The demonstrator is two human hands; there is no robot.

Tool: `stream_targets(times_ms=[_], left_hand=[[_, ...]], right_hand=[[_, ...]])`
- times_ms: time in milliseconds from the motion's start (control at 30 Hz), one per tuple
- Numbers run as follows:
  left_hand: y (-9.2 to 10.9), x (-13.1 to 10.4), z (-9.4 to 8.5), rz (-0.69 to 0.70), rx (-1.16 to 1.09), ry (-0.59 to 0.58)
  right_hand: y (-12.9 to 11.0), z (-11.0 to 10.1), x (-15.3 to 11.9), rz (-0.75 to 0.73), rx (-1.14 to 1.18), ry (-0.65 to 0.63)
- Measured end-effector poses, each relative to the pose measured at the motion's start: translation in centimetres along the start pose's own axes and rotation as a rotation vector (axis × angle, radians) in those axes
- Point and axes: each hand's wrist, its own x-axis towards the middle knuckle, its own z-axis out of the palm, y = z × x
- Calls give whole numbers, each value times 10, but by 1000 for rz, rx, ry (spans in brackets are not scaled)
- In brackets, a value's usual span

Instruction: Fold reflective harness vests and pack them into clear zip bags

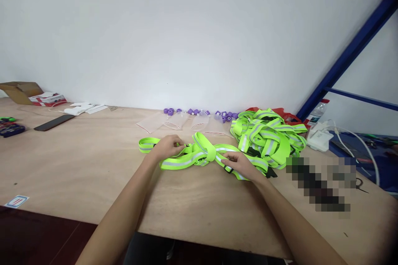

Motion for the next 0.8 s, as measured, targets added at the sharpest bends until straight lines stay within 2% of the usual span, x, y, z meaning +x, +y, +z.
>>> stream_targets(times_ms=[67, 133, 200, 300, 367, 467, 600, 667, 733, 800], left_hand=[[18, 0, 2, 153, 222, 104], [36, 0, 6, 235, 340, 155], [51, -1, 13, 281, 383, 126], [62, -2, 28, 313, 387, 33], [63, -2, 39, 328, 384, 24], [64, -2, 50, 377, 357, 84], [64, -2, 51, 407, 296, 127], [61, -2, 48, 360, 247, 174], [55, -1, 45, 279, 195, 251], [45, 0, 45, 174, 144, 274]], right_hand=[[1, 4, 1, -22, -35, 45], [3, 8, 3, -67, -60, 110], [6, 11, 4, -128, -82, 163], [7, 16, 4, -205, -110, 187], [5, 20, 4, -240, -124, 171], [1, 23, 3, -285, -163, 129], [-5, 25, 1, -299, -213, 84], [-6, 25, 2, -293, -189, 93], [-3, 23, 2, -269, -119, 154], [0, 21, 3, -199, 5, 228]])
